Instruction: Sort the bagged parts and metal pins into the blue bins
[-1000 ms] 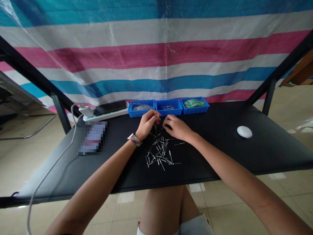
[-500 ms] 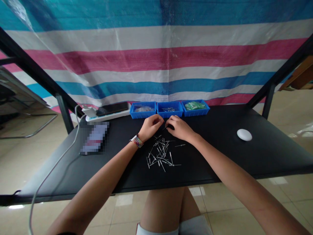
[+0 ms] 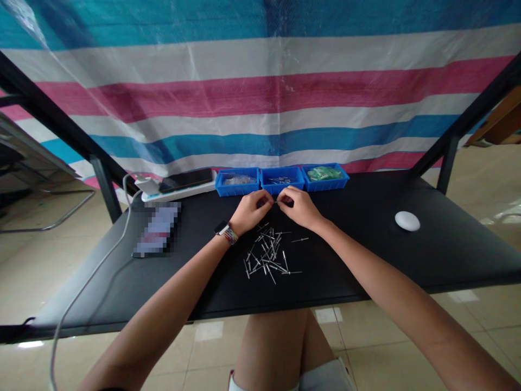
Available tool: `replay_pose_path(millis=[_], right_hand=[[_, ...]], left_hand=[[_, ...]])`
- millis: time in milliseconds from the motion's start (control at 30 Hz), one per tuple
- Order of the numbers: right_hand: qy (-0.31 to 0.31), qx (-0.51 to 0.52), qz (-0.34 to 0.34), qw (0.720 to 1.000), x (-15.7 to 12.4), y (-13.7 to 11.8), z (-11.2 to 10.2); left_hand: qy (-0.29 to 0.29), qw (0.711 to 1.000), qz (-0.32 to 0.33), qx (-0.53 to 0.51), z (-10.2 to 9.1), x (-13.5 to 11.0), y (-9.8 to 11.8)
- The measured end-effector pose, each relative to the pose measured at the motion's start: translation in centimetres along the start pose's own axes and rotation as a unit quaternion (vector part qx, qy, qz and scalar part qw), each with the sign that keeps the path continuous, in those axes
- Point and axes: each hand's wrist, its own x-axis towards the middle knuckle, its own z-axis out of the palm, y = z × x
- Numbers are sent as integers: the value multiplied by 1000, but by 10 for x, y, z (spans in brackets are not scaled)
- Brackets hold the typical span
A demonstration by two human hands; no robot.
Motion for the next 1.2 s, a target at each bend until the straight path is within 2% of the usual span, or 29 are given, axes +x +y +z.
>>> replay_pose_path(millis=[100, 233, 367, 467, 700, 900, 1033, 1200], right_hand=[[38, 72, 39, 996, 2, -2, -1], [59, 161, 87, 981, 3, -3, -1], [63, 286, 160, 943, 6, -3, 0], [64, 334, 204, 918, 7, -2, -1], [92, 375, 224, 895, 7, -3, 1], [103, 392, 226, 886, 7, -4, 1], [98, 395, 229, 884, 7, -5, 0], [86, 396, 242, 882, 6, -7, -2]], left_hand=[[28, 998, -42, -40, 1, 1, -5], [40, 991, -73, -108, 3, 4, -10], [54, 989, -54, -126, 2, 5, -6], [55, 990, -40, -125, 1, 5, 0], [80, 979, -69, -175, 2, 6, 0], [64, 971, -119, -199, -4, 6, -4], [45, 979, -105, -171, -4, 7, -3], [53, 981, -88, -165, -2, 7, -2]])
